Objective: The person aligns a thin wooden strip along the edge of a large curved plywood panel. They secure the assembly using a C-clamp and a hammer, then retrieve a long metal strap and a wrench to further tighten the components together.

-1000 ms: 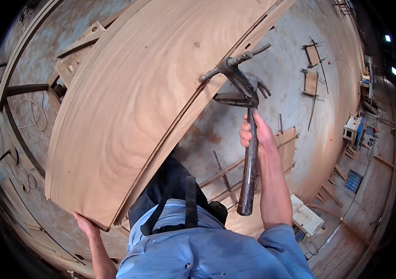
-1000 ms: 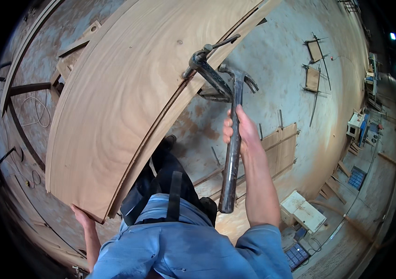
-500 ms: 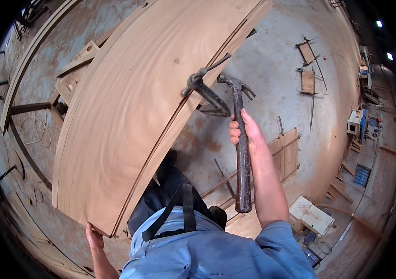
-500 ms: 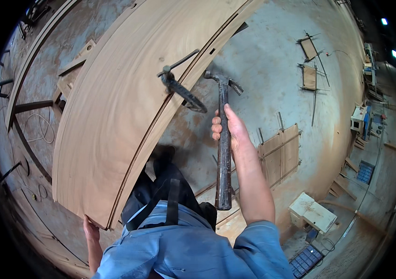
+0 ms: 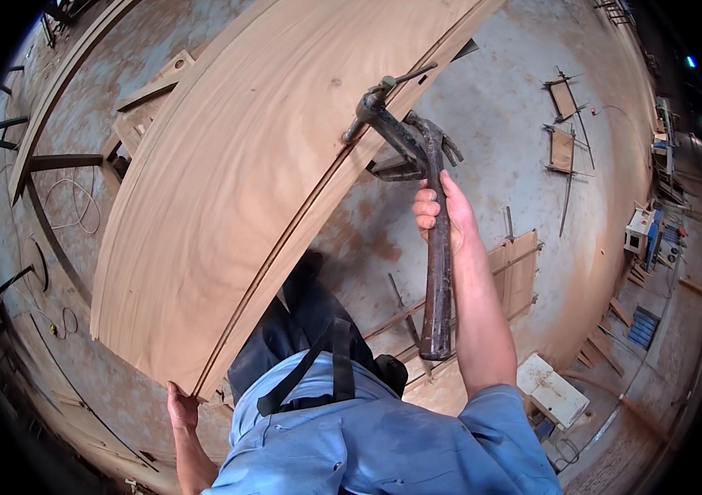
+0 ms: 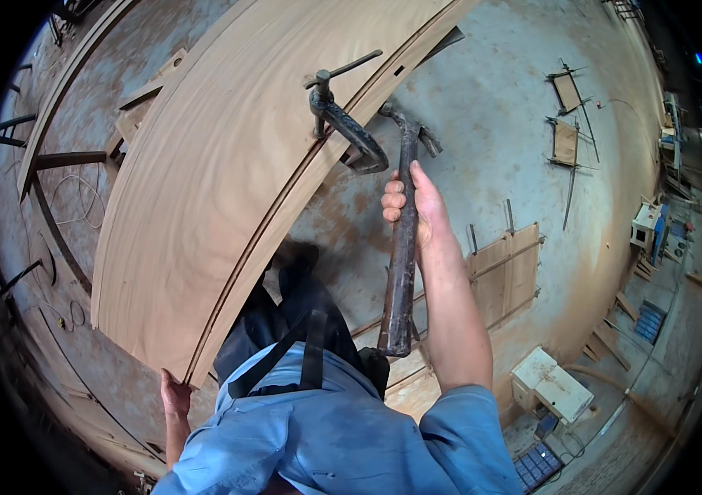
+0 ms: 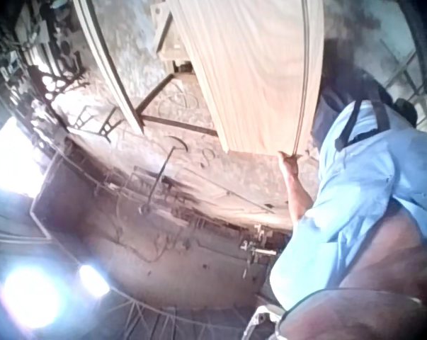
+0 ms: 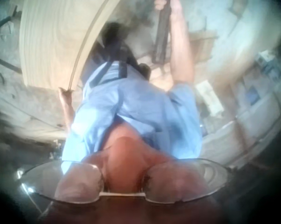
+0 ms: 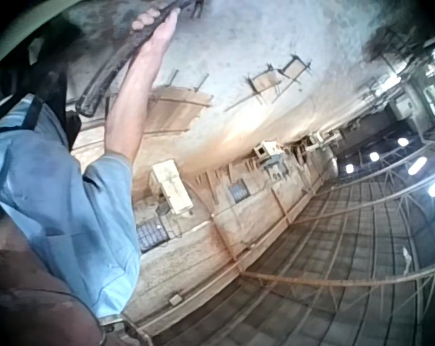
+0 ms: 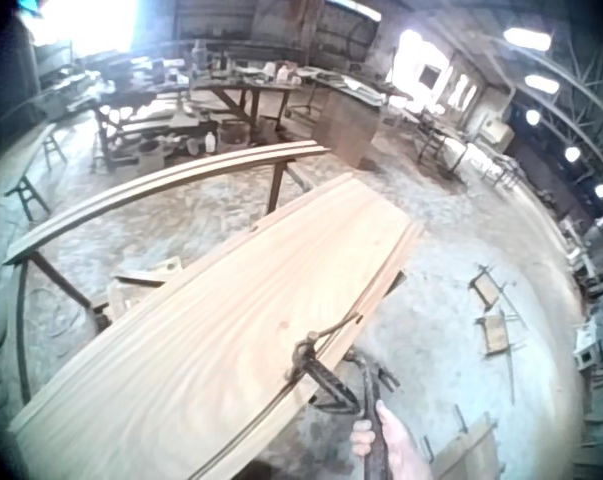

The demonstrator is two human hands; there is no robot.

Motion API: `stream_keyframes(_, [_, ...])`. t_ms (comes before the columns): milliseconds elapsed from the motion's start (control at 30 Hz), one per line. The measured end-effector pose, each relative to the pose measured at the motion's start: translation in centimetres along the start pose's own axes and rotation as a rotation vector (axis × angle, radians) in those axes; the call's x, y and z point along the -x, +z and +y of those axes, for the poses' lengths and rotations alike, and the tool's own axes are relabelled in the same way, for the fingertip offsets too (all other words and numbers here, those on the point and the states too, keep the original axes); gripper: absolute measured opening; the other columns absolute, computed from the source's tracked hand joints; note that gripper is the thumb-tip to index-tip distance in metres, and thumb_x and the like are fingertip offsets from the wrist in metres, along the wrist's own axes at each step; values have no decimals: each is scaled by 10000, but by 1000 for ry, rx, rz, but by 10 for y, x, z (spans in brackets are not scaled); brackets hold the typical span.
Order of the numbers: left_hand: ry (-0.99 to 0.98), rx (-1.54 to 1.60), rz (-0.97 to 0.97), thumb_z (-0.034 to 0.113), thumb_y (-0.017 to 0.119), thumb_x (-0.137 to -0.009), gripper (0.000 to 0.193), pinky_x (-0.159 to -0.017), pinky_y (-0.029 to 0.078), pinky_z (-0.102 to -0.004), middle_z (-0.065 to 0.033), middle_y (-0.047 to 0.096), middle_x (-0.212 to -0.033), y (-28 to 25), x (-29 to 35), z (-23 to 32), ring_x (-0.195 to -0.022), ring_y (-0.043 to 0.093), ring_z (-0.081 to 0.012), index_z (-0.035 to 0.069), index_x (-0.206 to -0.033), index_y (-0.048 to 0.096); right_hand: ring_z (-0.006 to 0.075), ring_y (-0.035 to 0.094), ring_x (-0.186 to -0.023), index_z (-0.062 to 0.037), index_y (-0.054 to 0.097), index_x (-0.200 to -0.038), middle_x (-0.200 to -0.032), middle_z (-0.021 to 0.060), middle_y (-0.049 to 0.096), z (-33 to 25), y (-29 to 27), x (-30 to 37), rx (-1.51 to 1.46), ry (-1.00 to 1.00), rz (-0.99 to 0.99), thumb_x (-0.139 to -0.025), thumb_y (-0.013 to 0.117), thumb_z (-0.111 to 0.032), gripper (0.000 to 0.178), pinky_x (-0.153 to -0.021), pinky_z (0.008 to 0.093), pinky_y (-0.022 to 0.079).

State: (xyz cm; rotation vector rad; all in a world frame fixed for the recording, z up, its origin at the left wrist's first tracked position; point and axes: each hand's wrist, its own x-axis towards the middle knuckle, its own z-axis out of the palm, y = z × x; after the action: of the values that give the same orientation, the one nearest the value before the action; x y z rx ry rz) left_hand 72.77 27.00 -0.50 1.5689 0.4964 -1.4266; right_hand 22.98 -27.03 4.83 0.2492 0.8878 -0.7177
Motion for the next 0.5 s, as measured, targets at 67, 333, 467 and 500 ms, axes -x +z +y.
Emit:
stream_keyframes(67, [-7, -27, -3, 550, 478, -956, 621, -998, 444, -490, -50, 556, -1356, -2, 0, -1, -1226, 541, -297, 133, -1413, 425, 124, 456, -522, -75, 560, -974, -701, 10, 498, -1, -1, 2, 18, -10, 48, -995, 476, -462, 397, -430, 283, 370])
stream_keyframes(333, [113, 47, -50, 507, 469, -975, 579, -1015, 427, -464, -52, 549, -1362, 10, 0, -10, -1239, 527, -279, 115, -1400, 439, 101, 449, -511, -92, 555, -903, -676, -29, 490, -7, 19, -11, -157, -94, 150, -955, 537, -498, 410, -441, 253, 365])
stream_keyframes(467, [97, 43, -51, 507, 473, -972, 583, -1017, 416, -459, -44, 537, -1378, 7, 1, -11, -1262, 505, -281, 118, -1405, 436, 100, 464, -514, -98, 556, -908, -687, -24, 504, -10, 20, -12, -61, -53, 154, -964, 525, -491, 398, -439, 249, 370])
stream_keyframes(500, [116, 62, -94, 509, 475, -970, 586, -1018, 414, -458, -44, 536, -1379, 4, 0, -11, -1264, 503, -281, 118, -1405, 436, 102, 469, -516, -96, 554, -906, -689, -22, 508, -12, 19, -11, -47, -37, 124, -966, 522, -489, 398, -439, 251, 373])
